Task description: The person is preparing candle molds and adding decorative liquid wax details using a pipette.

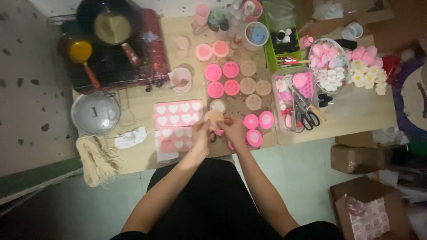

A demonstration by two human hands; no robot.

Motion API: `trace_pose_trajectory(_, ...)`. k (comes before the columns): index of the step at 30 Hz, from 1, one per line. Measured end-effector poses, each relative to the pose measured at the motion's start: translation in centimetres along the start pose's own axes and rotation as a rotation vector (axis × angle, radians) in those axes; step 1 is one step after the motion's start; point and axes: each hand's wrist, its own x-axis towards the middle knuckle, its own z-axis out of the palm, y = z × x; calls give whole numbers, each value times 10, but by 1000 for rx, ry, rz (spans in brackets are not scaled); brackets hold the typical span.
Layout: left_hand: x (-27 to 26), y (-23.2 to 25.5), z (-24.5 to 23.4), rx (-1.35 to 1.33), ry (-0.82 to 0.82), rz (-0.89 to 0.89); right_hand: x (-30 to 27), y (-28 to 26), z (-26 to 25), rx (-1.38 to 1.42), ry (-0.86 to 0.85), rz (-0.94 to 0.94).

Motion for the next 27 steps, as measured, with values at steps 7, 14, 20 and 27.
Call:
trace_pose_trajectory(7, 109, -98, 65, -233, -12, -316, 150, 96, -67, -353, 126, -268)
trace_pose_trajectory(14, 132, -131, 100, -537, -81, -320, 178, 59, -84, -865, -3, -579)
trace_pose_trajectory(20, 151, -138, 38, -399, -90, -355, 179, 53, -80, -719, 105, -856)
trace_pose_trajectory(27, 50, -10, 68, 1002, 323, 399, 173, 93, -70, -668, 126, -786)
